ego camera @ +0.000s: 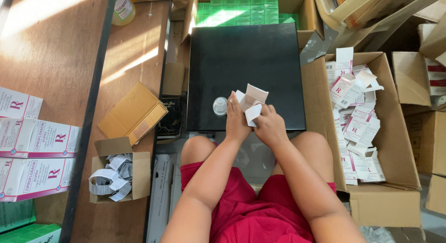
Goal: The person sits on the floor and repeatedly picks up small white boxes and clear plastic bottles from a cardboard box. They open each box, insert a bottle, close the box, and place it on a nearby shelf. The process is repeated for multiple units.
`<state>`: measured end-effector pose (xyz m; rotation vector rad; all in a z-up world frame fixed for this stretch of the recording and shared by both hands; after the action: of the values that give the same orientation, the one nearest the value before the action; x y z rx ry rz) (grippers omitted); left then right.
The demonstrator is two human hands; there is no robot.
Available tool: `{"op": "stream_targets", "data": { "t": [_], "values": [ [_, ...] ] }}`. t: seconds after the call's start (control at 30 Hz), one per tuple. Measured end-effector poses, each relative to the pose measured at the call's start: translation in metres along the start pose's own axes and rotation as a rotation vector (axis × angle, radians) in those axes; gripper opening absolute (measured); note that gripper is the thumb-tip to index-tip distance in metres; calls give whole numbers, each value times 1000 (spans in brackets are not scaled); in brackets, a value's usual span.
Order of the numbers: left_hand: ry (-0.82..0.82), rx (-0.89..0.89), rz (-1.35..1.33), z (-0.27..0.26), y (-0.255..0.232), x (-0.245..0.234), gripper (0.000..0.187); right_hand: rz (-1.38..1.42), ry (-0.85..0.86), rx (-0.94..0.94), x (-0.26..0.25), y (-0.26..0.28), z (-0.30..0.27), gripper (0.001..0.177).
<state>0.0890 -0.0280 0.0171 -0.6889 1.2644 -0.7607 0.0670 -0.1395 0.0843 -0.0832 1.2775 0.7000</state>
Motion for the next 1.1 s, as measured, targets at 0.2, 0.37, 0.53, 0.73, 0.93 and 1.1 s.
{"op": "stream_targets", "data": {
  "t": [0.2,0.37,0.53,0.73,0.93,1.1],
  "values": [
    [-95,65,165,-1,-1,8,88,14,-47,-23,-3,10,2,50],
    [-81,66,55,-2,11,18,93,-33,-151,12,-1,6,3,24],
    [-100,107,105,-4,-3,9,101,24,-226,-35,-5,-1,2,25],
    [-89,59,-18,-2,-8,2,121,308,-309,204,8,-55,-10,17],
    [-12,86,-192,-3,15,28,120,808,-246,383,77,-97,-19,31],
    [178,-96,-701,12,59,57,99,923,-222,318,99,-112,-12,41]
  ]
}}
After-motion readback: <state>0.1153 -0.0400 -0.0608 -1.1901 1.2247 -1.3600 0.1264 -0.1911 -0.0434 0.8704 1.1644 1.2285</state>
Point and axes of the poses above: each hand's wrist, its own z-axis towards the middle knuckle, its own x-axis out of the palm, y = z × x, the point moved 10 cm from there along z, towards the middle knuckle, and after that the axes turned 6 degrees about y, right-handed, at the moved point
